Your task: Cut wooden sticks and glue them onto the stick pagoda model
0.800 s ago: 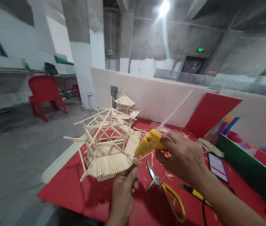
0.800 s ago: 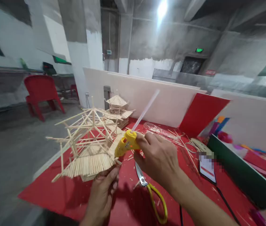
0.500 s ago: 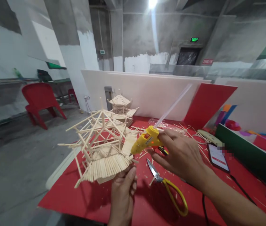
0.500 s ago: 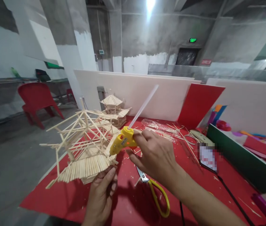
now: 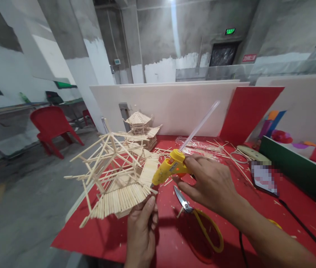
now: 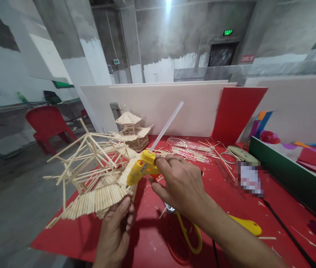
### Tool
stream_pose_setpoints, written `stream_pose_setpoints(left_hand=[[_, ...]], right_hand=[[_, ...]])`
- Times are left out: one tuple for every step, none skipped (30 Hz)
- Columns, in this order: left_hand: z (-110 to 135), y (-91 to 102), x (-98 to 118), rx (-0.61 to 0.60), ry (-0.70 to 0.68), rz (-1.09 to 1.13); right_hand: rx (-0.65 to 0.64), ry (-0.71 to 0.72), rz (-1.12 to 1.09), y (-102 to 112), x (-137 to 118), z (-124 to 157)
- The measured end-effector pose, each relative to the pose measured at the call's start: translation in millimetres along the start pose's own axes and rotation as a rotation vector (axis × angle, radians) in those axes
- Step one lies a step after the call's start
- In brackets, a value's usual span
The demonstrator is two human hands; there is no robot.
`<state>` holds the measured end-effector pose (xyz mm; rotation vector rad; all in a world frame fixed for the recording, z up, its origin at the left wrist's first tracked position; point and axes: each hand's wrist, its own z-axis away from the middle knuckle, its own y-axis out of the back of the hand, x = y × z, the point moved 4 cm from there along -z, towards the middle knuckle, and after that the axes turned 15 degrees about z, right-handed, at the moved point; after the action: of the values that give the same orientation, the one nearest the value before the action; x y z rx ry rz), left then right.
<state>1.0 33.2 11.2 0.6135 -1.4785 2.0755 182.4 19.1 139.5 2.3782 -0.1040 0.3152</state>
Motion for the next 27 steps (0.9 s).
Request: stream_pose_setpoints(left_hand=[[0,-0.5,1,0.001,-0.012,-0.008],[0,-1.1,1,-0.001,-0.024,-0.016],[1,-1.6,2,-0.002,-0.033,-0.023],[1,-2.0,2,0.000,-0.040,-0.028],[1,-2.4,2,0.003,-0.047,-0.032],[1,-2.8,3,0.005,-0.051,-0.034],[1,-3.0,3,0.008,-0.054,-0.035],[1,-3.2,3,0.010,-0.053,-0.035],[0,-3.2,3,0.009,-0.050,-0.033],[0,-3.2,2,0.008,-0.044,-0.031],[0,-2.9,2,0.009,-0.038,-0.027],[-1,-2.5,2,0.009,-0.033,-0.022],[-1,-2.1,2,0.009,-0.032,-0.018],[-2,-1.8,2,0.009,-0.032,-0.014],[-2,-1.5,2,0.009,-0.035,-0.011],[-3,-1.3,1,0.009,-0.039,-0.011],[-3,-1.1,1,0.008,-0.042,-0.012],[-3,-1.1,1,0.007,-0.043,-0.013],[-3,-1.1,1,0.004,-0.042,-0.013],[-3,-1.2,1,-0.002,-0.038,-0.012],[-3,-1.5,1,-0.010,-0.033,-0.008],[-3,-1.9,1,-0.021,-0.029,-0.002],[-3,-2.4,1,-0.030,-0.028,0.006],[-3,-2.8,1,-0.039,-0.029,0.013],[-2,-3.1,1,-0.046,-0.031,0.018],[-2,-3.4,2,-0.049,-0.032,0.022],[-2,-3.6,2,-0.048,-0.031,0.022]], right_hand=[[-0.006,-0.007,-0.008,-1,0,1],[-0.008,-0.012,-0.016,-2,0,1],[-0.009,-0.018,-0.022,-3,-1,1],[-0.009,-0.021,-0.026,-3,-1,2],[-0.011,-0.023,-0.027,-4,-1,2],[-0.016,-0.023,-0.027,-5,-1,2],[-0.021,-0.022,-0.025,-6,-1,2],[-0.023,-0.020,-0.022,-7,0,2],[-0.022,-0.018,-0.018,-7,0,2],[-0.018,-0.016,-0.017,-7,0,1],[-0.012,-0.014,-0.016,-8,0,1],[-0.008,-0.010,-0.017,-8,0,1],[-0.008,-0.006,-0.019,-8,0,1],[-0.009,-0.003,-0.021,-8,0,1],[-0.011,0.000,-0.023,-8,-1,1],[-0.012,0.004,-0.025,-8,-1,1],[-0.010,0.006,-0.027,-8,-2,1],[-0.008,0.009,-0.028,-8,-2,1],[-0.005,0.012,-0.030,-8,-3,1],[-0.005,0.015,-0.030,-8,-4,1],[-0.006,0.016,-0.028,-9,-4,1],[-0.009,0.017,-0.024,-9,-4,1],[-0.013,0.019,-0.020,-10,-4,1],[-0.019,0.022,-0.017,-11,-5,1],[-0.022,0.026,-0.015,-11,-5,0],[-0.023,0.031,-0.015,-11,-5,0],[-0.022,0.035,-0.016,-11,-6,0]])
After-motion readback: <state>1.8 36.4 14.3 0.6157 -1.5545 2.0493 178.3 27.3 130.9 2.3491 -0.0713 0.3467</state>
